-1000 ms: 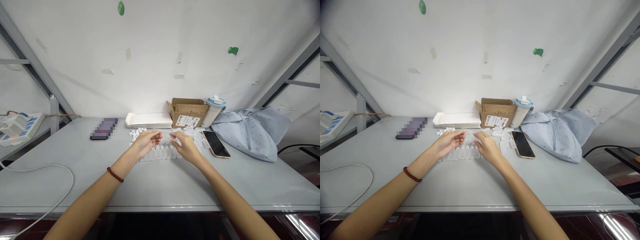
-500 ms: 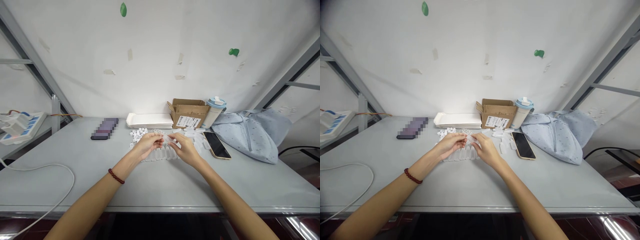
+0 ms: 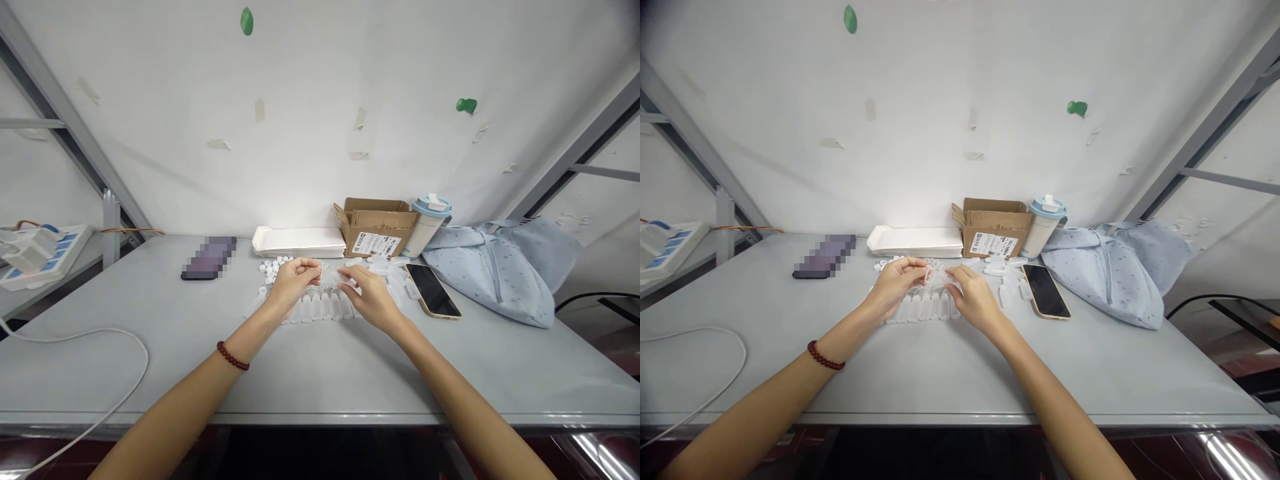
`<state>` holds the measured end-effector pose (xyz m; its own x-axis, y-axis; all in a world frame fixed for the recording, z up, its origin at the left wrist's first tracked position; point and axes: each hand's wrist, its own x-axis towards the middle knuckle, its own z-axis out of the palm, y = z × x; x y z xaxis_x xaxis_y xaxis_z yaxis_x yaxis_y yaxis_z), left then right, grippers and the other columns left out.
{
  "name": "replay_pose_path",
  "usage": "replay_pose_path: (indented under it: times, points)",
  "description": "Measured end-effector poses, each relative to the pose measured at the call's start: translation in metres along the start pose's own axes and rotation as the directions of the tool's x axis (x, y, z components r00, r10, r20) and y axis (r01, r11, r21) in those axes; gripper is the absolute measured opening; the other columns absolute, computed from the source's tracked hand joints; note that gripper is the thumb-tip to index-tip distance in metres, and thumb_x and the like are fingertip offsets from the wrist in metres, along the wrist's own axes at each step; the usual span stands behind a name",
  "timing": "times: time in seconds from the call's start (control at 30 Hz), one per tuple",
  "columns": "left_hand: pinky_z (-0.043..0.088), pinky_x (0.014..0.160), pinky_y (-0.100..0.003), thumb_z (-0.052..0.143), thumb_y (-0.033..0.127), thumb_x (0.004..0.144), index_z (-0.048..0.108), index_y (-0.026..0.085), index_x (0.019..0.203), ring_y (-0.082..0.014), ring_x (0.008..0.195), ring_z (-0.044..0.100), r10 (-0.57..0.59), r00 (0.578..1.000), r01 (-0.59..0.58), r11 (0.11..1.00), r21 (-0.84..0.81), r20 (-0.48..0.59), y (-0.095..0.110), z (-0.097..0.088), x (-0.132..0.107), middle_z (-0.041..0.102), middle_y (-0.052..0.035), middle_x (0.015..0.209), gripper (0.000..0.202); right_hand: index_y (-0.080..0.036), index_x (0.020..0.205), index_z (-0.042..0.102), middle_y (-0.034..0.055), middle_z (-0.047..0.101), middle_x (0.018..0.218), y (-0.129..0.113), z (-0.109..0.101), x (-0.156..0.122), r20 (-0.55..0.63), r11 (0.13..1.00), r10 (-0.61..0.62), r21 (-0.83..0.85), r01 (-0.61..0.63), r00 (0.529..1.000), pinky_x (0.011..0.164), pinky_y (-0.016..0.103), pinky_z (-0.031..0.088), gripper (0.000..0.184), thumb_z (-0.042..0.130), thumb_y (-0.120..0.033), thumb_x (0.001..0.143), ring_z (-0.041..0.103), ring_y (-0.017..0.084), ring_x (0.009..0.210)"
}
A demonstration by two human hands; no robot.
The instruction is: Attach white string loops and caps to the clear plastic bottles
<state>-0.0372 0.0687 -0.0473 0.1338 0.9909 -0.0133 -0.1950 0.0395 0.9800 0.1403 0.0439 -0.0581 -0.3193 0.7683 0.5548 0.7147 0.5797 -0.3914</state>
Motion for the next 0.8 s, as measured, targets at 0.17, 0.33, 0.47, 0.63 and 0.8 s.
replay_pose_path:
  times: [0.17,0.33,0.47,0.63,0.8]
  points:
    - [0.048,0.075,-0.028,0.07,0.018,0.067,0.065,0.01,0.082,-0.0106,0.066,0.061,-0.081,0.993,0.088,0.993,-0.074,0.09,0.0,-0.001,0.0,0.065,-0.003,0.07,0.017,-0.018,0.102,0.057,0.0085,0.064,0.089,-0.002,0.001,0.0,0.01,1.0,-0.019,-0.007,0.019,1.0,0.067,0.032,0.05,0.018,0.053,-0.014,0.084,0.061,0.021,0.082]
    - [0.048,0.078,-0.029,0.072,0.021,0.066,0.068,0.011,0.078,-0.0109,0.067,0.062,-0.099,0.992,0.106,0.991,-0.081,0.084,-0.003,-0.002,0.0,0.065,-0.0026,0.071,0.016,-0.019,0.102,0.057,0.0083,0.064,0.09,-0.005,0.001,-0.001,-0.002,0.996,-0.083,0.02,0.083,0.997,0.07,0.033,0.05,0.017,0.052,-0.016,0.086,0.061,0.02,0.083]
    - [0.048,0.081,-0.031,0.074,0.023,0.065,0.068,0.012,0.077,-0.011,0.067,0.062,-0.116,0.985,0.128,0.987,-0.094,0.128,-0.005,-0.004,0.001,0.065,-0.0025,0.073,0.017,-0.019,0.107,0.055,0.0089,0.064,0.091,-0.006,0.003,-0.001,-0.002,0.995,-0.089,0.04,0.089,0.996,0.072,0.035,0.051,0.021,0.05,-0.017,0.087,0.061,0.021,0.084]
    - [0.05,0.076,-0.029,0.072,0.026,0.069,0.068,0.012,0.079,-0.0112,0.068,0.061,-0.093,0.981,0.107,0.992,-0.074,0.171,-0.005,-0.005,-0.001,0.063,-0.0023,0.072,0.017,-0.022,0.125,0.047,0.009,0.062,0.096,-0.008,0.004,-0.003,0.001,0.991,-0.076,0.107,0.075,0.997,0.073,0.035,0.052,0.037,0.047,-0.018,0.088,0.06,0.02,0.086]
    - [0.051,0.066,-0.027,0.067,0.033,0.073,0.068,0.013,0.081,-0.0128,0.069,0.06,-0.032,0.978,0.029,0.999,0.018,0.205,-0.001,-0.001,-0.005,0.064,-0.0048,0.079,0.022,-0.023,0.125,0.049,0.0093,0.062,0.099,-0.012,0.004,-0.003,0.048,0.978,-0.018,0.208,0.008,0.999,0.072,0.036,0.053,0.037,0.045,-0.02,0.088,0.06,0.02,0.087]
